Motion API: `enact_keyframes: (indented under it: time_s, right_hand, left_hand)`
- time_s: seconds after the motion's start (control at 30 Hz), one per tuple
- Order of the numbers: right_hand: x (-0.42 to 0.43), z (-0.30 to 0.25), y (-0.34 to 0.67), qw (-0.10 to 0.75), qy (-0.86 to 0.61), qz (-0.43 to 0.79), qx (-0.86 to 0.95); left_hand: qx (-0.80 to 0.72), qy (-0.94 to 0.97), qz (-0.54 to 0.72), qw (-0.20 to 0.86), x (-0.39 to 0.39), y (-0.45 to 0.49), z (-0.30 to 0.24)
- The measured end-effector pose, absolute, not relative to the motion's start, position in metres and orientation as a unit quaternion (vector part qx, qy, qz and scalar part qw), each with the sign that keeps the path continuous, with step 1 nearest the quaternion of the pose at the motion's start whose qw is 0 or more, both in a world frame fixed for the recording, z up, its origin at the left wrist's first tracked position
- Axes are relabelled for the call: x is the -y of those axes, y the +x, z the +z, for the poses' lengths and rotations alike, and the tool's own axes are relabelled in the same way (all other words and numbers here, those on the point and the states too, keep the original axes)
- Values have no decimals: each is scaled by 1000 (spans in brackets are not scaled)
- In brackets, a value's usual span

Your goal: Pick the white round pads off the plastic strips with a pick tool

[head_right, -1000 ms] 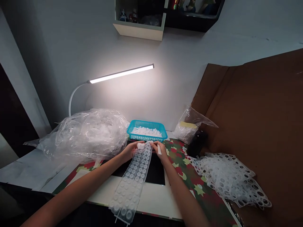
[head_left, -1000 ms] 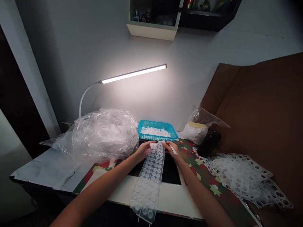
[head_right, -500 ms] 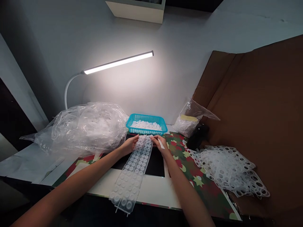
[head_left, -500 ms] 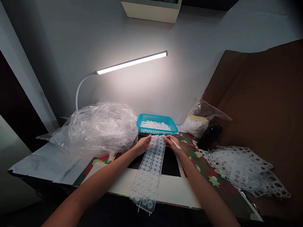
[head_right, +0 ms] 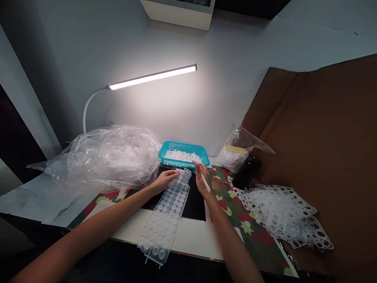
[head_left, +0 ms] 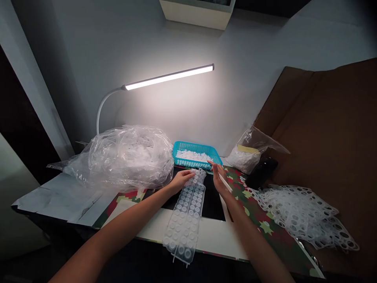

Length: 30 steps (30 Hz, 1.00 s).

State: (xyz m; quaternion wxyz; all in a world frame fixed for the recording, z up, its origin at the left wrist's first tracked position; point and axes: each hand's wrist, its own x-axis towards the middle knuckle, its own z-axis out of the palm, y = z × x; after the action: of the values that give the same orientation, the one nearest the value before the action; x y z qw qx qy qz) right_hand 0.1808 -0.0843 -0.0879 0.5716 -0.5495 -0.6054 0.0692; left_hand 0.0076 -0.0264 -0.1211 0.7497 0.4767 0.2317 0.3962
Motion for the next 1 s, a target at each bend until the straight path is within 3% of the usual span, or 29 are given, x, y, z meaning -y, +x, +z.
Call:
enact_keyframes:
  time_s: [0.1,0.47,1.0]
  right_hand:
    - [92,-80,176,543,-531,1,651]
    - [98,-95,160,562,-494,43,662]
    - [92,-103,163,475,-426,5,770]
  left_hand:
    - [-229,497,411,729,26,7,-120]
    - [-249,575,440,643,29,5,-119]
    - [-252,627,475,564,31,6,-127]
